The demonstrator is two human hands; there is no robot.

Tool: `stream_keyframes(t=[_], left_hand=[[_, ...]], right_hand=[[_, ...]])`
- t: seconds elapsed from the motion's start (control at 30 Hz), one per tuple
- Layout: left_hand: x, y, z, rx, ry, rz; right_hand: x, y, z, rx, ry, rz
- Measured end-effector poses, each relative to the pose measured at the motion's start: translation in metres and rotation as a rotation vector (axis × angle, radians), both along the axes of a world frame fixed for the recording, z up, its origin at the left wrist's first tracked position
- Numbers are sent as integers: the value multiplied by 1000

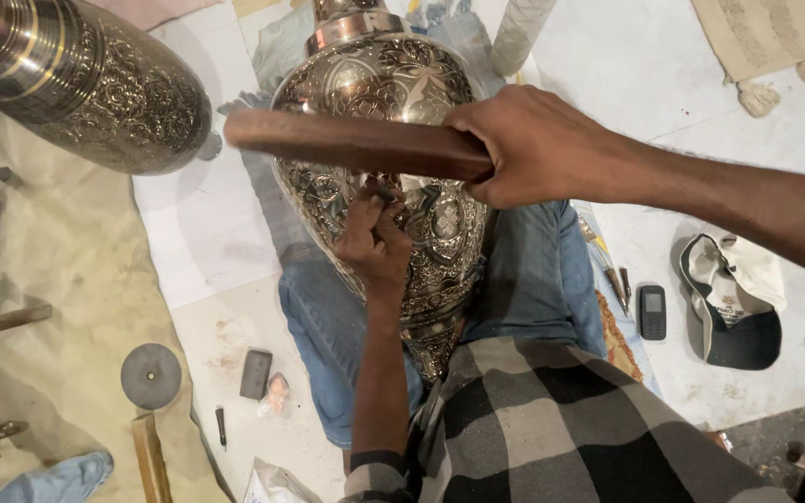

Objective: The person sits on the floor with a large engraved brass vase held between their legs and uses a wooden mallet and a small punch to tap and refine the decorative pattern on the vase surface, repositioning the punch on different parts of the design.

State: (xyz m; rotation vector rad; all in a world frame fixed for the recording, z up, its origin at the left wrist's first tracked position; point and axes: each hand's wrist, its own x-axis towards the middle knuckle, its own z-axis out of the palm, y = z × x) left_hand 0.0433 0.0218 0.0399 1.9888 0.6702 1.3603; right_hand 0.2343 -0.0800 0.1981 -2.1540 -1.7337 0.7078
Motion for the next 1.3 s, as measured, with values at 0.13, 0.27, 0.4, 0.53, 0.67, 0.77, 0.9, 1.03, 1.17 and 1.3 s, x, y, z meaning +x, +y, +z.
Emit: stream_keyframes(t=[0.13, 0.27, 0.4, 0.53, 0.67, 0.77, 0.9, 1.03, 1.17, 1.3], left_hand=[[0, -4, -3, -97, -58, -46], [3, -3, -8, -15, -58, 21], [2, -5, -12, -60, -92, -4], [-2, -6, -17, -108, -107, -15], [-3, -3, -24, -50, -125, -43], [-5, -2, -27, -33, -56, -19], [-6, -3, -27, -170, -71, 4], [-6, -3, -21, -114, -81, -33], [-6, -3, -14, -9, -65, -44], [-4, -1, -9, -45, -59, -11]], right_hand=[[-6, 9, 2, 191, -1, 99], [-11, 14, 9, 297, 88, 169], [-15, 14, 25, 147, -474, 271], [-24, 16, 30, 65, -235, 164], [-25, 11, 25, 122, -230, 200], [-26, 6, 17, 136, -252, 214], [-25, 4, 8, 327, -302, 243], [-23, 4, 5, 199, -298, 215], [-22, 3, 8, 218, -247, 199], [-23, 3, 16, 289, -430, 237]])
